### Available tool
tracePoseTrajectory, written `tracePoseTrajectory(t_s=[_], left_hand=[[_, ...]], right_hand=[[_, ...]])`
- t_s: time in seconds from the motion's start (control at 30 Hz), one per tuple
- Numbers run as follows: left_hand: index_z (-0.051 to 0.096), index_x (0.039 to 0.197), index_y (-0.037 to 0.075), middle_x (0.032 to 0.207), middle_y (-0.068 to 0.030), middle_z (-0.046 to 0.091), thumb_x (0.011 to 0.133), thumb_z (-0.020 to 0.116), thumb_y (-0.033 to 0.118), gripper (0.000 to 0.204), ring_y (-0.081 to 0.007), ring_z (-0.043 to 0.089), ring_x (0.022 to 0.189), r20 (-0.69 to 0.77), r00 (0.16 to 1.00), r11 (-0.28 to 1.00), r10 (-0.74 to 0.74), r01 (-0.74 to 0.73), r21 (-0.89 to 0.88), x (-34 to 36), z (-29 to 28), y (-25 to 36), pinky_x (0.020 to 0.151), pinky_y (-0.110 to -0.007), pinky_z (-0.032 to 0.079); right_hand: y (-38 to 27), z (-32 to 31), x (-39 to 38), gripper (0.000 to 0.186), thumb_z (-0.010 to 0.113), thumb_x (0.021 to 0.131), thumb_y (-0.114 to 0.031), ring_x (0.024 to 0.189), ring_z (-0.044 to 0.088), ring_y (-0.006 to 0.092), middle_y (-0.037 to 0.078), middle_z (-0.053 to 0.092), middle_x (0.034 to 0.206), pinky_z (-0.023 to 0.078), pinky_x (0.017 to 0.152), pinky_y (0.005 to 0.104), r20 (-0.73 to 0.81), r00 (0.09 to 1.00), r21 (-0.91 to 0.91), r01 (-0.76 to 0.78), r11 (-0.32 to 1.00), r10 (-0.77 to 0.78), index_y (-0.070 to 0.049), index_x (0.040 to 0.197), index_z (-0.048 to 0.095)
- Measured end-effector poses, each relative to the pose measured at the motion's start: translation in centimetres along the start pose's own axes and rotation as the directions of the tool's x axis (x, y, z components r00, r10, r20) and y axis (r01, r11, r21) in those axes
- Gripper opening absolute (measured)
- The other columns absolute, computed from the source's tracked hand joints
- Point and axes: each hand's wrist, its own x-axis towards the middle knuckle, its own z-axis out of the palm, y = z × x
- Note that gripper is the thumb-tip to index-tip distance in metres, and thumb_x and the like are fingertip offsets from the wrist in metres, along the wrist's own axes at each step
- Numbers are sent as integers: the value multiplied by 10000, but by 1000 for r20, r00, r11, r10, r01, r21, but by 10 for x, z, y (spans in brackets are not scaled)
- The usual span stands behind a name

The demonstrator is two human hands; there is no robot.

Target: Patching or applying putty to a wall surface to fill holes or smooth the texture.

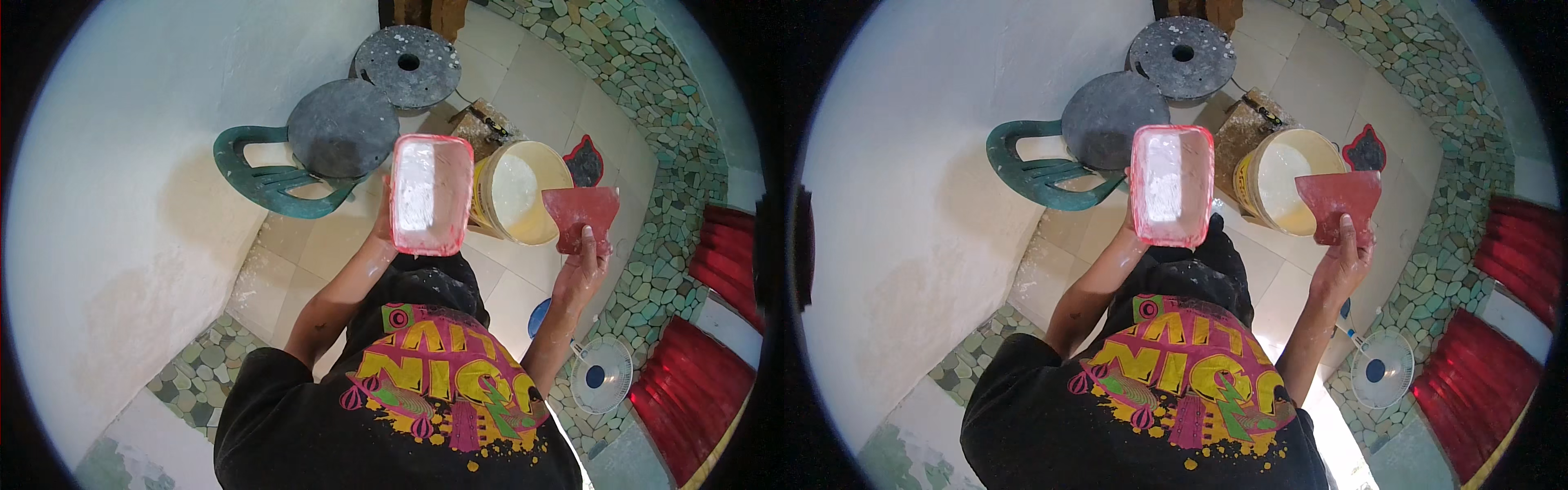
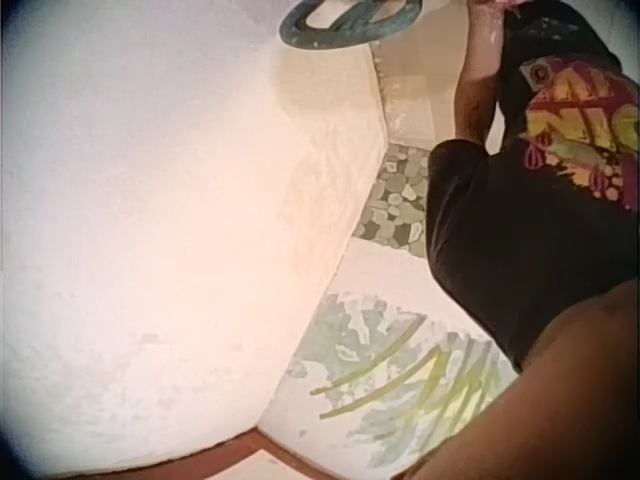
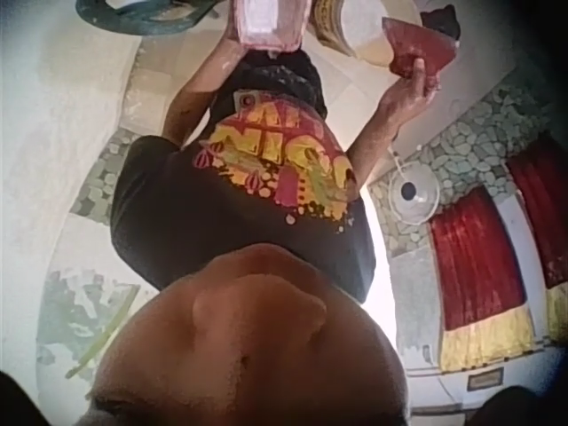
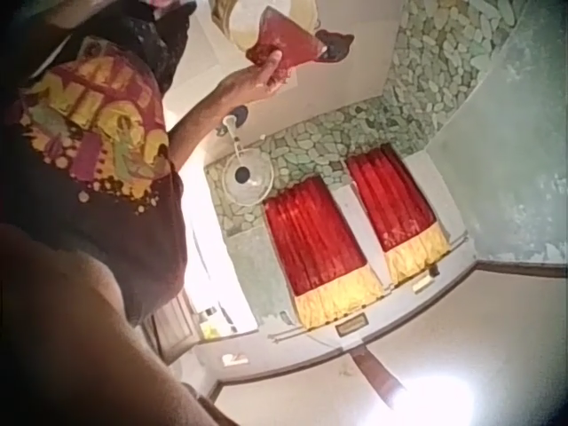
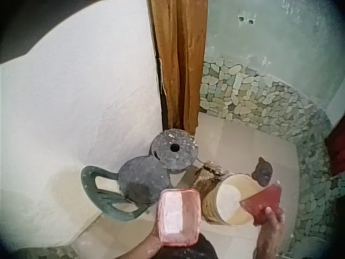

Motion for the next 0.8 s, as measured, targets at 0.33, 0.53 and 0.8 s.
tracePoseTrajectory(t_s=[0.33,0.53,0.8], left_hand=[[277,1620,167,1602,-130,414,849,615,773,1037,-345,501,1408,-97,994,992,-55,65,108,2,25,-16,1154,-580,435],[308,1607,170,1579,-125,445,880,553,783,983,-333,512,1396,-44,998,972,-43,52,229,2,35,-29,1165,-589,416],[299,1611,158,1585,-139,436,864,560,795,1016,-350,492,1412,-11,996,995,-90,90,29,-4,22,-24,1168,-599,408]], right_hand=[[-47,68,-36,295,670,997,-74,888,701,168,103,716,1070,585,707,320,400,916,-270,134,954,-15,20,1267,601],[-77,99,-40,343,678,973,-27,932,668,125,88,719,1075,567,790,268,651,759,-421,359,833,1,30,1299,588],[-63,81,-41,337,682,958,-14,1006,678,150,123,704,1133,583,838,285,324,935,-254,234,938,-145,50,1279,601]])
